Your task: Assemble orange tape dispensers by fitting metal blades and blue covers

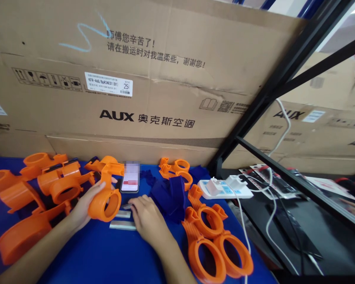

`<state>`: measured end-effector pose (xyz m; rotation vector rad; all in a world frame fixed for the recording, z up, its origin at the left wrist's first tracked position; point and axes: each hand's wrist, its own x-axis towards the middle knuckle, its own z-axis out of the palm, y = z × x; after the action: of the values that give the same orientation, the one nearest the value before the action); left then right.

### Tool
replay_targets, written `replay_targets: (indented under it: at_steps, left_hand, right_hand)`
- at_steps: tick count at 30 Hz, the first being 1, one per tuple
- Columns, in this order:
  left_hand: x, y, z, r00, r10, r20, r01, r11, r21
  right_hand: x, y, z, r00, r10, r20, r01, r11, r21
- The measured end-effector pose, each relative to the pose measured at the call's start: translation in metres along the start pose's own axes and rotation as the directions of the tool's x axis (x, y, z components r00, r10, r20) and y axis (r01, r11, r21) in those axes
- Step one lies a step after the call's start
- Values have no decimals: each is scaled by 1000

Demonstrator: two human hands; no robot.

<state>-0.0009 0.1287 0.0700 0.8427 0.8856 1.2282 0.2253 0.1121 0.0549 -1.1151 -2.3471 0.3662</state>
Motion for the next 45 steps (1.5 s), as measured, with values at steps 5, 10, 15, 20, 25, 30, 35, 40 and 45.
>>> replay_targets:
  at_steps: [5, 10, 15, 20, 25, 30, 35, 40, 45]
  left_hand:
    - [0, -4, 3, 999, 11, 47, -13, 999, 41]
    - [4, -22, 4, 999, -26, 36, 27, 999, -40]
    - [-2, -33, 8, 996, -80, 42, 81, 996, -25]
    - [-11, -30, 15, 993, -71, 91, 69, 997, 17]
    - [-14, -30, 16, 988, -110, 110, 102, 992, 75]
    - [-16, -29, 19, 984, -119, 130, 111, 992, 65]
    - [-17, -29, 18, 984, -106, 141, 97, 993, 67]
    - [-16, -29, 17, 983, -128, 134, 121, 991, 54]
    - [-15, -28, 15, 987, -70, 147, 53, 992, 118]
  right_hand:
    - [0, 0, -8, 985, 102, -141, -97, 994, 41]
    - [-1, 0, -20, 903, 298, -309, -197, 927, 318]
    - [-3, 1, -24, 829, 440, -345, -166, 782, 601]
    - [-1, 2, -21, 794, 503, -341, -163, 717, 678]
    - [-1, 2, -19, 795, 501, -342, -159, 716, 680]
    - [-1, 1, -21, 801, 477, -361, -173, 762, 624]
    - [0, -2, -23, 819, 451, -356, -194, 801, 567]
    - [-1, -6, -26, 845, 399, -356, -201, 854, 480]
    - [-2, -6, -30, 889, 344, -304, -190, 878, 439]
